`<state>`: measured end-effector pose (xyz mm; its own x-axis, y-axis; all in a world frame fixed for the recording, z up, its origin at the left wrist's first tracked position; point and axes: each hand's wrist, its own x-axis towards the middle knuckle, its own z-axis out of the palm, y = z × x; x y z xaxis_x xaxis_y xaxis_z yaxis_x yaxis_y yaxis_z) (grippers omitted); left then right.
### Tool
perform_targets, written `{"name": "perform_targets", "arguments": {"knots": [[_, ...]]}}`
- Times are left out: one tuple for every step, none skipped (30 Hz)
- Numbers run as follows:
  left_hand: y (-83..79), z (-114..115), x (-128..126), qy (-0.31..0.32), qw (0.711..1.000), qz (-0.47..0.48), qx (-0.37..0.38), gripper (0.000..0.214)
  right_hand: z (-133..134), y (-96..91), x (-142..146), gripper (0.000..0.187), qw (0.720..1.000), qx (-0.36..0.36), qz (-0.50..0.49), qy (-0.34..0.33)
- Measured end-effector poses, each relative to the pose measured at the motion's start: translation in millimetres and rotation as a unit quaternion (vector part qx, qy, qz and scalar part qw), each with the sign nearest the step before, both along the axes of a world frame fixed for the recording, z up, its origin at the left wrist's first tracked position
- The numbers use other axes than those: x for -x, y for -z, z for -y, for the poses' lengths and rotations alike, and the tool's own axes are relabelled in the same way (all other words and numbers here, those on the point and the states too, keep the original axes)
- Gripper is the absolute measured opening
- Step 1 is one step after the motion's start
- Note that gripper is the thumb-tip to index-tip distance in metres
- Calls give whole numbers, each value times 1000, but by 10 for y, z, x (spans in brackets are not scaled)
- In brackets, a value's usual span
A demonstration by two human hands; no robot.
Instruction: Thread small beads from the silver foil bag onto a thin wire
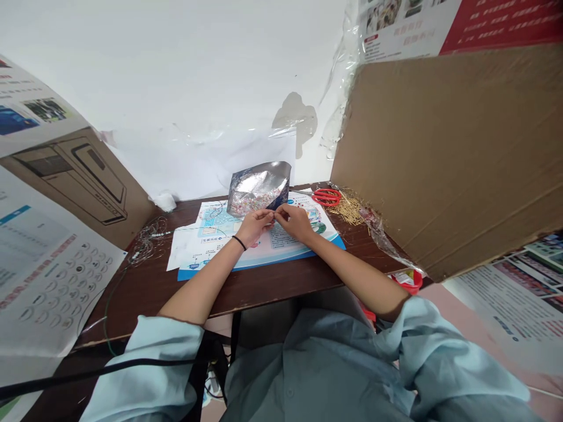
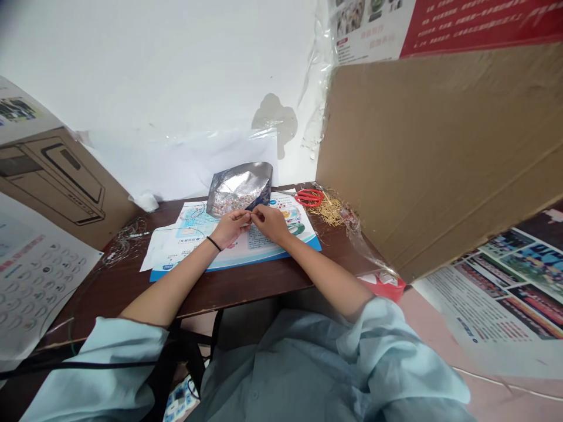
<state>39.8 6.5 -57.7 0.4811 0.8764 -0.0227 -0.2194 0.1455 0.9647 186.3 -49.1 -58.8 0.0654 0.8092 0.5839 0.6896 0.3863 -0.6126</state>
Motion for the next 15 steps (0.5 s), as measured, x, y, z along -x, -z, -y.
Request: {"name": "perform_targets", "arguments": {"knots": [[6,-6,1,-1,1000,-1,1,44,-2,3,-3,14,1000,0,-1,-2],[13,-12,2,-2,1000,-3,1,44,-5,7,-5,14,1000,1,-2,-5],[19,-18,3,-3,1000,-4,1,43,-8,12,-7,14,1000,1,-2,-8],[24,-22,3,-4,1000,-5,1,42,-12,17,-8,14,1000,2,-3,-11],[26,-25,4,-4,1000,-7,0,42,-16,22,-9,14,1000,3,-5,-13],[27,-26,3,-5,1000,-8,0,41,-20,26,-9,13,1000,4,-8,-14],[26,-25,3,-5,1000,-9,0,40,-23,29,-9,11,1000,5,-11,-14],[23,-22,2,-5,1000,-10,1,39,-26,30,-9,9,1000,7,-14,-13],[20,-18,1,-6,1000,-13,2,37,-28,31,-9,8,1000,10,-15,-13],[17,-14,-1,-6,1000,-16,1,35,-29,30,-9,10,1000,13,-14,-14],[16,-10,-2,-7,1000,-21,-2,33,-30,30,-10,11,1000,15,-10,-17],[16,-6,-4,-7,1000,-27,-7,32,-31,30,-11,11,1000,14,-6,-21],[17,-3,-4,-7,999,-34,-13,31,-31,31,-13,11,1000,13,-2,-26],[19,0,-3,-9,999,-41,-20,31,-33,34,-14,12,1000,11,2,-29],[21,2,0,-17,999,-44,-27,30,-35,39,-14,12,999,10,5,-31]]}}
